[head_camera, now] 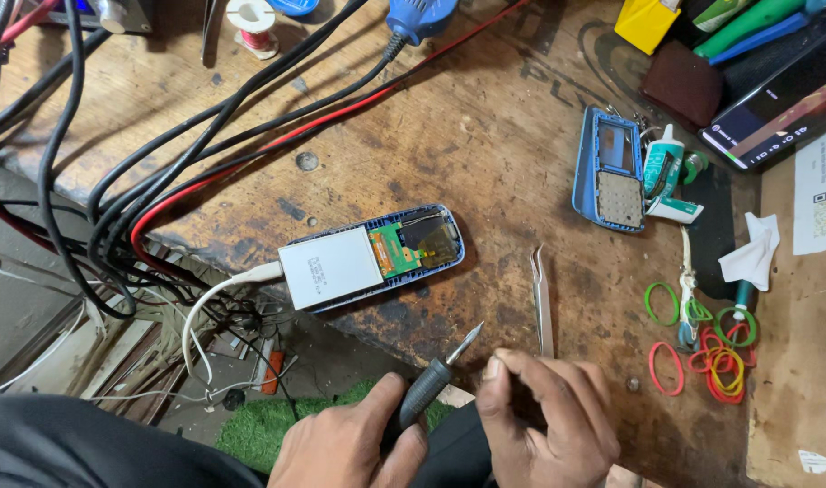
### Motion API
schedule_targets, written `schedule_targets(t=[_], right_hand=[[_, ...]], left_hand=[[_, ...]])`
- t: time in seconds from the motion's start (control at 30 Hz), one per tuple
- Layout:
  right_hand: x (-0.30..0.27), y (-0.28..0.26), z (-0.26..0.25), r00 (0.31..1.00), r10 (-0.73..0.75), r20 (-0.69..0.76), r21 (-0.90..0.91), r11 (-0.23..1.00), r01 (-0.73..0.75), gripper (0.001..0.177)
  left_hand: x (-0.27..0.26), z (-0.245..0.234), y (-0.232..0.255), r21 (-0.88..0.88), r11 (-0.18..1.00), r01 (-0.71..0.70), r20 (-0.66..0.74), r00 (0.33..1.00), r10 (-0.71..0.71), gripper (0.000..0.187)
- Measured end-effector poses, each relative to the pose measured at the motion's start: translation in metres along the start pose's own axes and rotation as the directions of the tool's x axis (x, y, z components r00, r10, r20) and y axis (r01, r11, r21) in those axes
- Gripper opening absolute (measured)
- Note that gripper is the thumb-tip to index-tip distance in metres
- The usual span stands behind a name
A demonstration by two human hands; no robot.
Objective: The person uses a soldering iron and tweezers to work on the internal circuit board of a disassembled mobile phone. They apply solder to specific points on the board while holding the phone steady.
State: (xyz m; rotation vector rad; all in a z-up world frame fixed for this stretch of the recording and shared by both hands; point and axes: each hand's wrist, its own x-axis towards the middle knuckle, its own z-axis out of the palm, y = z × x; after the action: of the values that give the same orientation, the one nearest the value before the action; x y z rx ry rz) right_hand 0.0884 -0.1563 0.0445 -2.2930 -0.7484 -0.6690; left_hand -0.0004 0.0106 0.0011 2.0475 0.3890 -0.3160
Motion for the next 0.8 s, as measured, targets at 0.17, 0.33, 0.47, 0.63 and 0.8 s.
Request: schedule_targets(t=[0.17, 0.33, 0.47, 0.63, 0.8], right_hand=[[0.002, 0.001, -0.001, 0.986, -0.147, 0.074, 0.051, 0.988, 0.143, 0.017], [-0.011, 0.003, 0.003, 0.997, 0.06, -0.039, -0.023, 0.998, -0.061, 0.017], [-0.022, 0.008, 0.003, 0.991, 0.1, -0.085, 0.077, 0.993, -0.094, 0.019], [-0.035, 0.02, -0.002, 0.986, 0.164, -0.01, 0.242, 0.957, -0.157, 0.022], [-0.035, 0.021, -0.003, 0.995, 0.093, 0.023, 0.455, 0.885, -0.093, 0.03]], left_hand=[[0.002, -0.003, -0.001, 0.002, 1.0, -0.024, 0.001, 1.0, 0.024, 0.04], [-0.001, 0.001, -0.001, -0.003, 1.0, -0.031, -0.03, 0.999, 0.031, 0.029], [0.001, -0.003, 0.001, 0.001, 0.999, -0.05, -0.043, 0.998, 0.05, 0.03], [-0.003, -0.007, 0.008, -0.037, 0.999, -0.03, -0.061, 0.998, 0.028, 0.028], [-0.005, -0.014, 0.015, -0.114, 0.993, -0.023, -0.067, 0.998, 0.015, 0.028]])
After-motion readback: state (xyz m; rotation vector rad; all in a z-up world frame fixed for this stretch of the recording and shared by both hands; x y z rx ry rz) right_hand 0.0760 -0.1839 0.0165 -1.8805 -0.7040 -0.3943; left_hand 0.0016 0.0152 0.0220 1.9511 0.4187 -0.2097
